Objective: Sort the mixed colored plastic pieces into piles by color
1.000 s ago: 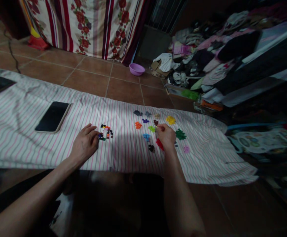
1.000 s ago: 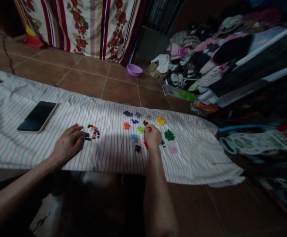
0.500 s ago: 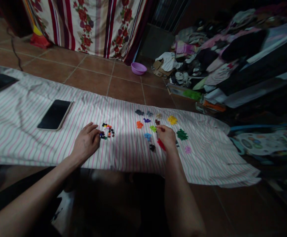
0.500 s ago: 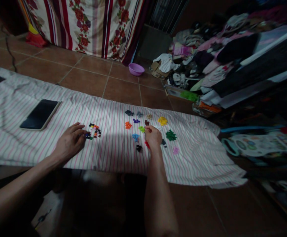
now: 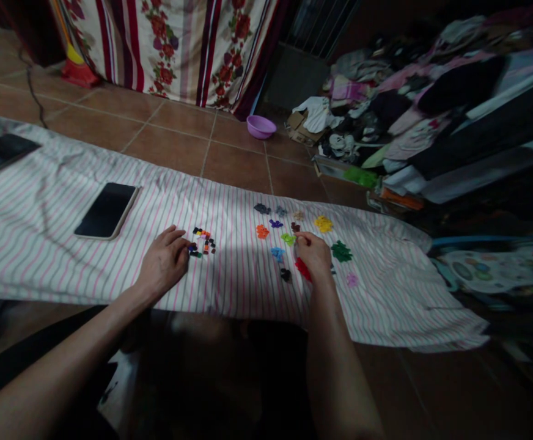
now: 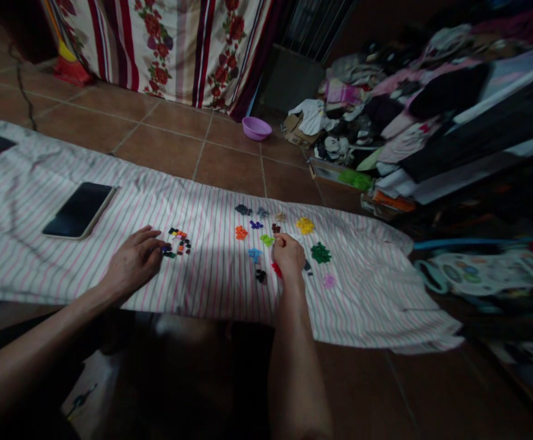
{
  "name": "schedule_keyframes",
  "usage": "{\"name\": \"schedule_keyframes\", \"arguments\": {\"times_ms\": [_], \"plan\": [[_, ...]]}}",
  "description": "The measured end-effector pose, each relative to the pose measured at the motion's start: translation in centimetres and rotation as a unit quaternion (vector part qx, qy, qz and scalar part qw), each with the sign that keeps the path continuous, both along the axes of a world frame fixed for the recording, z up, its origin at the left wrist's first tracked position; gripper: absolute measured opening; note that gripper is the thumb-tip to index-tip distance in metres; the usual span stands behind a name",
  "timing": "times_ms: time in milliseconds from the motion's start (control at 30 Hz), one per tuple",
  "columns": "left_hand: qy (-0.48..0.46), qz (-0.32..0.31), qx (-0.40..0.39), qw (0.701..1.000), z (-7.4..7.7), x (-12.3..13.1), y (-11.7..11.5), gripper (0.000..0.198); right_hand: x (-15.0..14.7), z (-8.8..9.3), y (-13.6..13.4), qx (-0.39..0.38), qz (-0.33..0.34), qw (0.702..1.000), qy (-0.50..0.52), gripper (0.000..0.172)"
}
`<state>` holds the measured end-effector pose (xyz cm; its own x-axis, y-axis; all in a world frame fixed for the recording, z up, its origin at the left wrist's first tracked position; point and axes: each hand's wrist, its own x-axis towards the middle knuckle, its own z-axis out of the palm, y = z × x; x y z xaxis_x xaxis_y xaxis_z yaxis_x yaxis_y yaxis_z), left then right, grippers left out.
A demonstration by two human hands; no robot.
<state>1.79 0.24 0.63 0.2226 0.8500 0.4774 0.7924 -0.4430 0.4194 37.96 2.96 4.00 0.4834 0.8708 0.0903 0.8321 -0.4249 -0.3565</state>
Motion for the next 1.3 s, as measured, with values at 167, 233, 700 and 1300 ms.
{"name": "schedule_keyframes", "arguments": {"times_ms": [167,233,700,1300], "plan": [[0.004,0.001,-0.004,1.0,0.0,0.0,0.0,0.028,-0.3,0.1,0.1,0.002,0.005,1.0,0.006,0.032],[0.006,-0.002,-0.006,1.0,0.0,-0.1,0.0,0.028,-0.3,0.1,0.1,0.005,0.003,1.0,0.008,0.033],[-0.002,0.006,-0.006,1.0,-0.1,0.0,0.0,0.027,-7.9,-0.3,0.6,0.174,0.231,0.956,0.048,0.022],[-0.002,0.0,0.003,1.0,-0.1,0.0,0.0,0.025,-15.3,-0.9,-1.1,0.09,0.513,0.849,0.092,0.009]]}}
